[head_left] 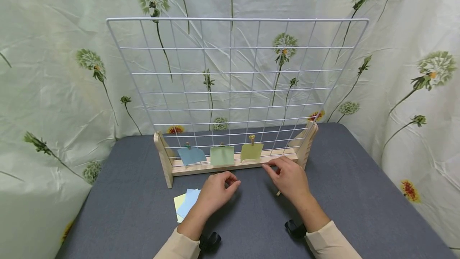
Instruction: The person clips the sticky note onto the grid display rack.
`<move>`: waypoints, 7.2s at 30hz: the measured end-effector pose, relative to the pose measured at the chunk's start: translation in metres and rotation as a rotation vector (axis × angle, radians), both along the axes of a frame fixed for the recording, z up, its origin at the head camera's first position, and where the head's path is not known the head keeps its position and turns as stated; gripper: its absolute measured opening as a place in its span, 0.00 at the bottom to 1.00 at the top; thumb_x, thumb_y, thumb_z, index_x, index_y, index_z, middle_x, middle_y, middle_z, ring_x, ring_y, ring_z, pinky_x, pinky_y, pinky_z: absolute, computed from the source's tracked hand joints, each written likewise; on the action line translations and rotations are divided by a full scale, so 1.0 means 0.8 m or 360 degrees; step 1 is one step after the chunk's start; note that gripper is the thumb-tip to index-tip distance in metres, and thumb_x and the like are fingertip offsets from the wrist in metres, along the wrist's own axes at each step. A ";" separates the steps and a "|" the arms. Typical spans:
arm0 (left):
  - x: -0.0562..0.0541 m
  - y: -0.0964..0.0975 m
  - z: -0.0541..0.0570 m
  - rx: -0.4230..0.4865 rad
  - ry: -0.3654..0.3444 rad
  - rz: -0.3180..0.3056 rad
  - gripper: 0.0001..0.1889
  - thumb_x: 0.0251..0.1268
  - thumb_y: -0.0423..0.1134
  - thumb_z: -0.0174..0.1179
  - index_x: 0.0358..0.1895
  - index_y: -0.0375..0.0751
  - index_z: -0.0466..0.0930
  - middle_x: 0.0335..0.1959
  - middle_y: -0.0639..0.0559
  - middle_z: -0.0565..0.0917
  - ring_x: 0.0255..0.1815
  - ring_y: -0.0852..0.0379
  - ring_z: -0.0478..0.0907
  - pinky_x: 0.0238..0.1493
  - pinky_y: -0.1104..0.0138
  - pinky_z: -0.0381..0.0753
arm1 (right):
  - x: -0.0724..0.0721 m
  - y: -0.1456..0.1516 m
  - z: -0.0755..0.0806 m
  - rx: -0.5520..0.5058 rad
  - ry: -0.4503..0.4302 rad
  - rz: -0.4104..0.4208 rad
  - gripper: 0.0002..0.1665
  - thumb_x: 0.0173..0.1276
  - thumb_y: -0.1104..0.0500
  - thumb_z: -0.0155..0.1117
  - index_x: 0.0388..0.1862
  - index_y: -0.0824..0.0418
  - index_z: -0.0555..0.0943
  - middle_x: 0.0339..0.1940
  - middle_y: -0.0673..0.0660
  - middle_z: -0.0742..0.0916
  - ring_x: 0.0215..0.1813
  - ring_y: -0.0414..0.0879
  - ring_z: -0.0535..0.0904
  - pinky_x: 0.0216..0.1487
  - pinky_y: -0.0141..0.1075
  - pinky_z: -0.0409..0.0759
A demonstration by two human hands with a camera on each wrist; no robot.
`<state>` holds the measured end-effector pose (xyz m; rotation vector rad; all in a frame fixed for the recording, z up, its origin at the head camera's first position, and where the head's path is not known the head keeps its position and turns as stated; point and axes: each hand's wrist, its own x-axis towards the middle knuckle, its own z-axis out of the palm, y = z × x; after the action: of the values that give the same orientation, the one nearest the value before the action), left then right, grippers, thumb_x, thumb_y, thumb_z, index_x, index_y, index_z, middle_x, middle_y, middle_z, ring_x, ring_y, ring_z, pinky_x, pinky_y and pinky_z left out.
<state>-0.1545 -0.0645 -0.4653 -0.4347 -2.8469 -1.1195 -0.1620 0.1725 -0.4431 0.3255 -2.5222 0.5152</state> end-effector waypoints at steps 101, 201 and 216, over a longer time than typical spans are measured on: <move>0.042 -0.141 0.029 -0.0257 -0.0256 0.0312 0.31 0.60 0.28 0.70 0.67 0.35 0.70 0.32 0.47 0.86 0.30 0.56 0.80 0.30 0.60 0.78 | 0.025 0.099 -0.014 0.0305 -0.1040 -0.0198 0.20 0.61 0.56 0.77 0.48 0.64 0.84 0.33 0.56 0.86 0.37 0.51 0.82 0.41 0.54 0.80; -0.022 0.095 -0.018 0.0398 0.0092 0.0106 0.03 0.67 0.39 0.68 0.36 0.45 0.87 0.28 0.55 0.86 0.27 0.68 0.76 0.31 0.73 0.76 | 0.012 0.080 0.045 -0.0005 0.0043 -0.0118 0.10 0.63 0.67 0.74 0.43 0.67 0.87 0.39 0.62 0.87 0.35 0.53 0.84 0.36 0.52 0.82; -0.040 0.111 0.004 0.0350 0.0168 0.0176 0.04 0.66 0.39 0.69 0.34 0.44 0.88 0.26 0.55 0.86 0.26 0.65 0.76 0.31 0.73 0.75 | 0.007 0.078 0.050 -0.0020 0.0169 -0.0054 0.08 0.60 0.66 0.76 0.39 0.65 0.88 0.35 0.60 0.88 0.32 0.50 0.84 0.33 0.49 0.82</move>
<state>-0.1864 0.0247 -0.4623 -0.3083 -2.5857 -1.3264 -0.1565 0.2345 -0.4031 0.2970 -2.4167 0.4877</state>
